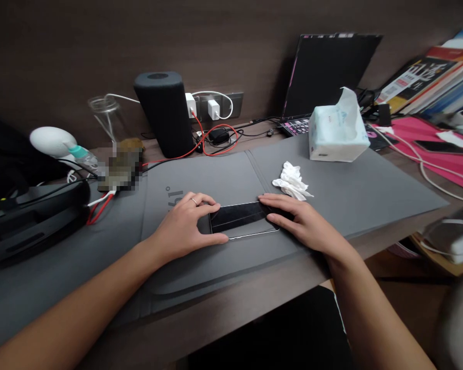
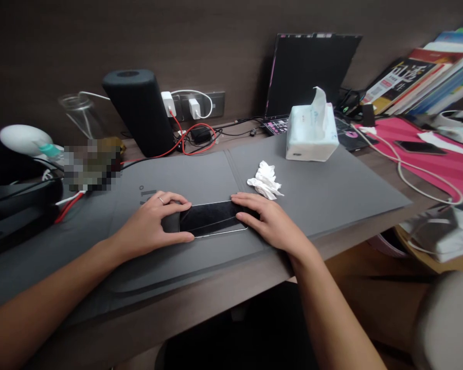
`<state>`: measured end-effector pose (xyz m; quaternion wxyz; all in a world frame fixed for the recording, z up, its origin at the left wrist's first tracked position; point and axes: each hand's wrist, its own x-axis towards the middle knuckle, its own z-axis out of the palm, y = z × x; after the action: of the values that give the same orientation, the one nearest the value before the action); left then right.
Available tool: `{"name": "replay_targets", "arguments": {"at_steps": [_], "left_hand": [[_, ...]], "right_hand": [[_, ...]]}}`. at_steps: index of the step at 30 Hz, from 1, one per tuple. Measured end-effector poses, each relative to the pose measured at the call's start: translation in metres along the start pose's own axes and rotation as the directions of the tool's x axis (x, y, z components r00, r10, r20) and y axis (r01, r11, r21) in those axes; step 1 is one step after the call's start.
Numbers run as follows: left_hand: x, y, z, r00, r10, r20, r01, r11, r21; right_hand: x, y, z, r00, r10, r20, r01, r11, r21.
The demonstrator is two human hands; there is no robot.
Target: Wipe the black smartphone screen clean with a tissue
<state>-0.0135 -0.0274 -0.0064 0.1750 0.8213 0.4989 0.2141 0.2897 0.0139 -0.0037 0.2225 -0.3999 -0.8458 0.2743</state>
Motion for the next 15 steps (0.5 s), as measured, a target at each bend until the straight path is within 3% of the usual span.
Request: {"name": "replay_targets", "arguments": {"at_steps": [3, 8, 15], "left_hand": [[0.001, 0.0, 0.0, 1.0, 0.001, -0.002, -0.001, 1.0, -0.011], [0.002, 0.0, 0.0, 1.0, 0.004, -0.011, -0.004, 1.0, -0.012], [0.002, -0.001, 0.001, 1.0, 0.013, -0.022, -0.013, 1.0, -0.013]], "right_hand": [[-0.002, -0.002, -0.002, 1.0, -0.011, 0.007, 0.011, 1.0, -0.007], [-0.002, -0.011, -0.007, 0.987, -0.056, 0.147, 0.07, 0.993, -0.093], [0.024, -0.062, 0.009, 0.952, -0.137, 0.275, 0.195, 0.96, -0.199]]}}
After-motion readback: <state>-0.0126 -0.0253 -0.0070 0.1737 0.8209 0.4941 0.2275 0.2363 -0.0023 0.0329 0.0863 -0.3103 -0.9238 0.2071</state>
